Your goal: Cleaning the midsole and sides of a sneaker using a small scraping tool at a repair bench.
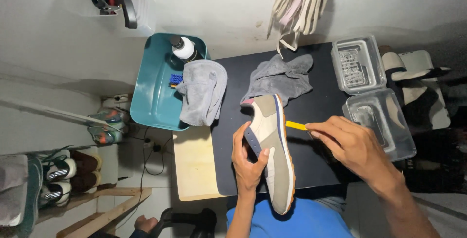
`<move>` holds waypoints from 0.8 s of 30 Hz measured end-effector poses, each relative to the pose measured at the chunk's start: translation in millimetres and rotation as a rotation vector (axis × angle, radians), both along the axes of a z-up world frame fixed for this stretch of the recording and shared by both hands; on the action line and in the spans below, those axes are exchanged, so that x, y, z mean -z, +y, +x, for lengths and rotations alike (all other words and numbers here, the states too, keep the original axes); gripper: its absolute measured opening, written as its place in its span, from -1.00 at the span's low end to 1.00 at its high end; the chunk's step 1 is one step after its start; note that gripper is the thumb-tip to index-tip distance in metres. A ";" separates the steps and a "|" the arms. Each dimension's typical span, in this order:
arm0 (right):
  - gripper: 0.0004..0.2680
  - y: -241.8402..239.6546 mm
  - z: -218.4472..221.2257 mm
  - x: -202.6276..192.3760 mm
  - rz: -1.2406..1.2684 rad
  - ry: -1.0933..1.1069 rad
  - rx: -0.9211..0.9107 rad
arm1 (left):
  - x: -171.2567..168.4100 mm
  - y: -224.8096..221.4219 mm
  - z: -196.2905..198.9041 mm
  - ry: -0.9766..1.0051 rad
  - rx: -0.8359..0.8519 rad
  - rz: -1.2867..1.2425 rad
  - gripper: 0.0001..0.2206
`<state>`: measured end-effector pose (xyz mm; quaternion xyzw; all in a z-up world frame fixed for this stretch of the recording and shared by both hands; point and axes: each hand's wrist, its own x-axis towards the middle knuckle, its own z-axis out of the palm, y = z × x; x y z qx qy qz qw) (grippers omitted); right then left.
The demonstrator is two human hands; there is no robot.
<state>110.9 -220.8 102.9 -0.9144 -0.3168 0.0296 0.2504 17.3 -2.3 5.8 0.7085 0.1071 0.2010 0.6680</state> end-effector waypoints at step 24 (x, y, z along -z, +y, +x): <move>-0.91 19.8 27.0 -10.1 -0.346 -0.129 -0.172 | -7.3 7.2 -0.7 0.028 0.006 0.125 -0.38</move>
